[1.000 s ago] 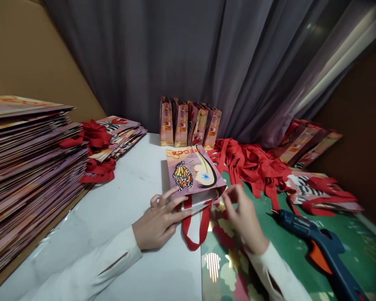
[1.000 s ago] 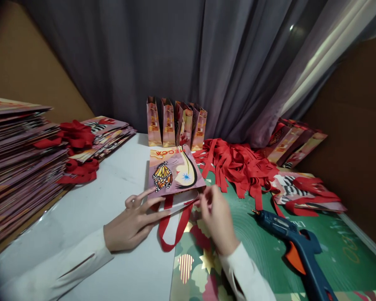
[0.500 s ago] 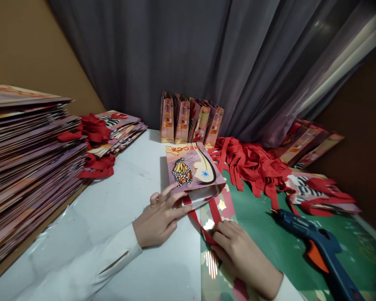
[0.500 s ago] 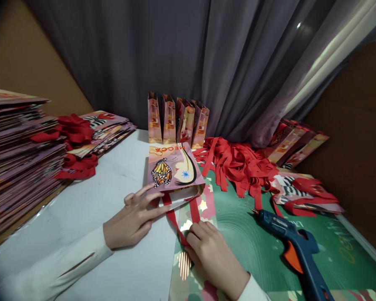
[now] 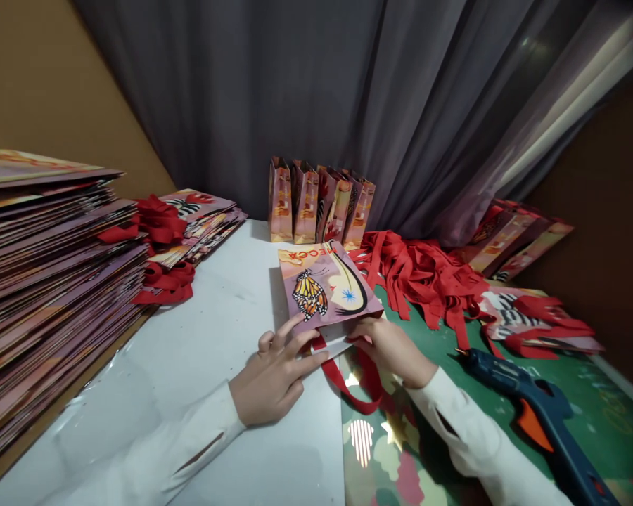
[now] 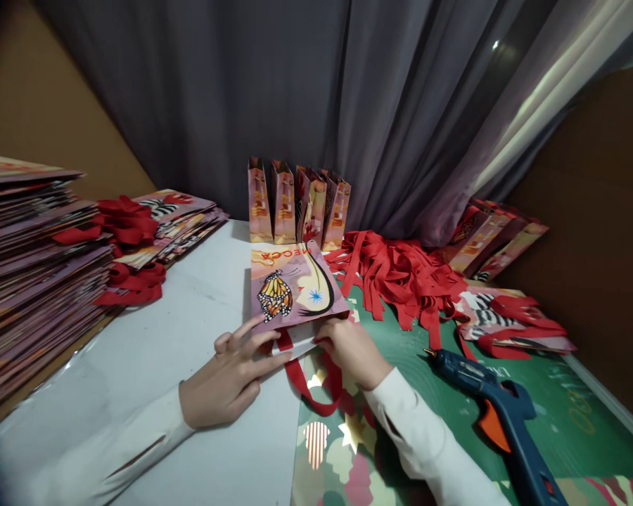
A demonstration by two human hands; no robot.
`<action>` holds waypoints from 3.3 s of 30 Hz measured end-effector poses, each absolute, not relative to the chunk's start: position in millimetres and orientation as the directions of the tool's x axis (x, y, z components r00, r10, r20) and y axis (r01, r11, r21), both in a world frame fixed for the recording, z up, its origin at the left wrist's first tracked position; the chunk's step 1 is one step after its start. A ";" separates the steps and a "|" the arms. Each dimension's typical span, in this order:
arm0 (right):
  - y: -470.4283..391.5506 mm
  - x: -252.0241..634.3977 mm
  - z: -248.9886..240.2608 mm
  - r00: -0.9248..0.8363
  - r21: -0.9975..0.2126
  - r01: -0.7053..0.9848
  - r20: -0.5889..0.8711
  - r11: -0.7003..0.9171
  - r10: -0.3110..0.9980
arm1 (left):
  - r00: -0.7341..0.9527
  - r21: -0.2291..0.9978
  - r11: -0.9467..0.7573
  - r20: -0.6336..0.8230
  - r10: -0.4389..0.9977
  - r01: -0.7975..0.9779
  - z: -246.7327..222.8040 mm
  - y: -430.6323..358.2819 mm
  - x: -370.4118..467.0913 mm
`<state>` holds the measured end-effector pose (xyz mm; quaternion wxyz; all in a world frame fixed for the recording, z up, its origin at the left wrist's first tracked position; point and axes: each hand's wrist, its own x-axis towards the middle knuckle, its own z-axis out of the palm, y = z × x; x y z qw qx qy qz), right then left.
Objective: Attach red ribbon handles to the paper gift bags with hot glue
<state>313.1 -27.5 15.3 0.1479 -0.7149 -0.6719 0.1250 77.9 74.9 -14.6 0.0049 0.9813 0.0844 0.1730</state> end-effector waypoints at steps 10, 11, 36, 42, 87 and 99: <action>-23.5 328.4 16.6 0.065 -0.686 0.726 0.012 -0.039 0.998 | 0.935 0.087 -0.983 0.304 0.183 0.164 -14.4 72.3 77.1; -27.1 324.2 16.0 0.102 -0.620 0.784 0.078 -0.031 0.992 | 0.936 0.089 -0.982 0.301 0.185 0.166 -14.0 72.0 77.0; -104.1 277.6 -2.5 0.093 -0.393 0.919 0.163 -0.022 0.982 | 0.871 0.103 -0.946 0.370 0.322 0.306 -4.4 76.0 82.9; -97.8 281.9 5.9 0.116 -0.391 0.920 0.174 -0.040 0.978 | 0.891 0.077 -0.956 0.347 0.293 0.284 -10.2 75.5 81.6; -21.8 264.3 13.3 -0.120 -0.062 0.990 0.130 0.128 0.984 | 0.906 0.080 -0.958 0.311 0.286 0.274 -14.9 65.0 78.0; -49.8 271.0 21.9 0.139 -0.281 0.958 0.276 -0.059 0.951 | 0.903 0.073 -0.962 0.332 0.273 0.263 -15.0 64.2 75.6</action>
